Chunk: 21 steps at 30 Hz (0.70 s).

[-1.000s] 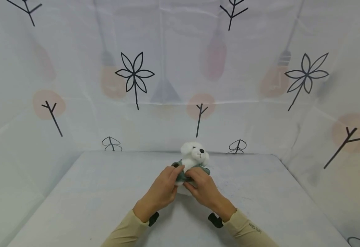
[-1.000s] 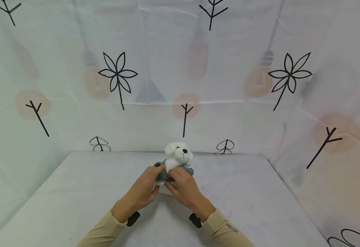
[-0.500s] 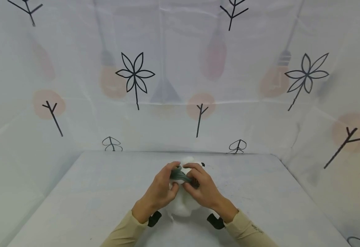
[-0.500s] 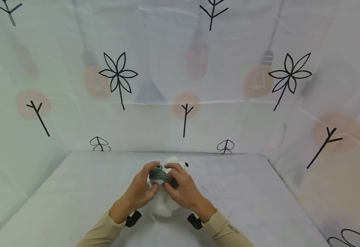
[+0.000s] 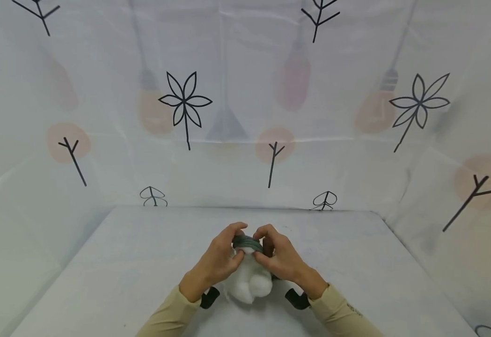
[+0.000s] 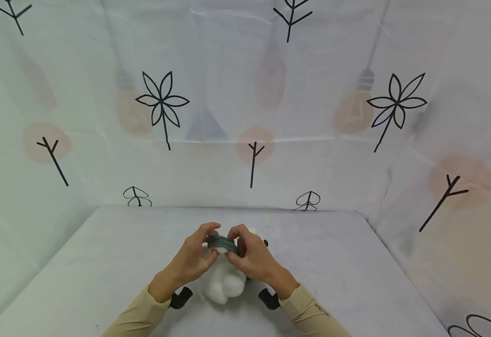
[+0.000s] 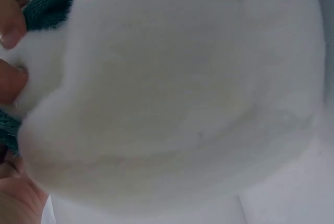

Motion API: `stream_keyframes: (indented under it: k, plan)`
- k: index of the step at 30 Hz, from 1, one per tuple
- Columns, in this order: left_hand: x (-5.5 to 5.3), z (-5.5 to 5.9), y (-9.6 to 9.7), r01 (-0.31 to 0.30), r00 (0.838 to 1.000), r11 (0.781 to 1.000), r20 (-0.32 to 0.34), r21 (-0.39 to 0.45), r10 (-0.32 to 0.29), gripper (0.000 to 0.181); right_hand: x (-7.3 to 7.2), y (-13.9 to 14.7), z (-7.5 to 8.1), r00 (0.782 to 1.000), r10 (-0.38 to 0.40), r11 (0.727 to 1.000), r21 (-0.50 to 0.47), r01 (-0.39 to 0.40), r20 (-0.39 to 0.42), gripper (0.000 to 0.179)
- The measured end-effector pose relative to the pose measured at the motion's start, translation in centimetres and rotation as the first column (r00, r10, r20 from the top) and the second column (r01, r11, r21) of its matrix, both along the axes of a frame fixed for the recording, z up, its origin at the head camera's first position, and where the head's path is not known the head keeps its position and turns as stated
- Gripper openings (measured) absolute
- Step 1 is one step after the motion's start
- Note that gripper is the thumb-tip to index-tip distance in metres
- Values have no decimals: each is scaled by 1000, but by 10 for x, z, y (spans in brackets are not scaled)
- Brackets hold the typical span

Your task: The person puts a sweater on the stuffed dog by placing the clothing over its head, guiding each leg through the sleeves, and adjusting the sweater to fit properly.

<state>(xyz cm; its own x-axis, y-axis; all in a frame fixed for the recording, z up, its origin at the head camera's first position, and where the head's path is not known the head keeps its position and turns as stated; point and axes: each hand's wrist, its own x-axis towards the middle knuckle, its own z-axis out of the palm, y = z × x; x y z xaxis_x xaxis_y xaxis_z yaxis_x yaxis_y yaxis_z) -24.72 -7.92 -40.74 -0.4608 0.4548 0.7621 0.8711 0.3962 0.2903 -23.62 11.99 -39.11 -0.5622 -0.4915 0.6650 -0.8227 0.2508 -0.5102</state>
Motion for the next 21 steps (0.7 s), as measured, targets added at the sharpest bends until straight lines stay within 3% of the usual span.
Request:
stream_keyframes:
  k: [2,5,9,12,17,21]
  plan:
    - [0,0,1,7,1000,1000,2,-6,-7,63,-5,2,-8,1000,1,1000,14,-1,12,39]
    - [1,0,2,9,1000,1000,-12,-2,-9,61,-12,3,-21,999,4,1000,30,-3,-32,42]
    - [0,-1,4,7,995,1000,-96,7,-7,58,-18,3,-27,974,-7,1000,7,9,-224,44]
    - [-1,-1,5,16,986,1000,-165,18,-13,57,-20,3,-26,951,-16,1000,-12,13,-307,43]
    - [-3,-3,5,10,982,1000,-190,15,-7,53,-21,4,-21,969,17,999,34,-9,-245,31]
    - [-5,-6,5,7,982,1000,-191,-7,-8,50,-22,3,-20,967,-10,994,106,38,-254,22]
